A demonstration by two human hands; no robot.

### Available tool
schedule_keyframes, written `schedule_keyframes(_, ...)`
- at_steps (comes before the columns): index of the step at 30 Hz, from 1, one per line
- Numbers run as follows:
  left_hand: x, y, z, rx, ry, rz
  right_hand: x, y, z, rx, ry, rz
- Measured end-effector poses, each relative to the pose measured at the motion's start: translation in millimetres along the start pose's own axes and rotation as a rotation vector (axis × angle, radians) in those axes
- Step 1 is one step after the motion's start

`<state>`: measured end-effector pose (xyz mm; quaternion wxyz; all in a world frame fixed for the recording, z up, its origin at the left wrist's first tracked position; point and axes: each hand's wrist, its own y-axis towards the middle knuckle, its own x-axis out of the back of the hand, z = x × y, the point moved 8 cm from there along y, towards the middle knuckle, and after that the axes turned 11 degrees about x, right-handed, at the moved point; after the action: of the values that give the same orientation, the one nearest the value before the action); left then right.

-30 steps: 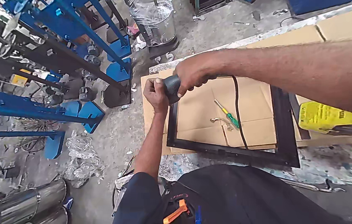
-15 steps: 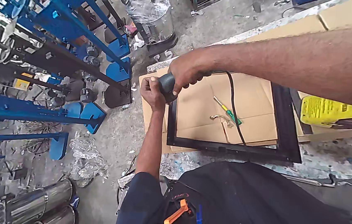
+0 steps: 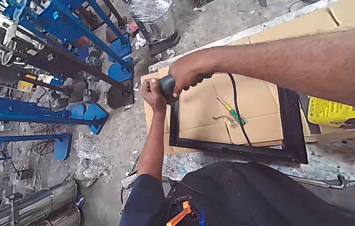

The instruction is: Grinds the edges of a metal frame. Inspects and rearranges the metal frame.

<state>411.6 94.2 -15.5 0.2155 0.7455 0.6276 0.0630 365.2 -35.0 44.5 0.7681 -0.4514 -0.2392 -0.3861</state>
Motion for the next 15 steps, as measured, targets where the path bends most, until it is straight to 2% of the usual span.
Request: schedule_keyframes(15,2.8,-0.7,9.2,0.037,-0.033,-0.001,-4.1,6.0,-2.7,0.003,-0.005,0.002)
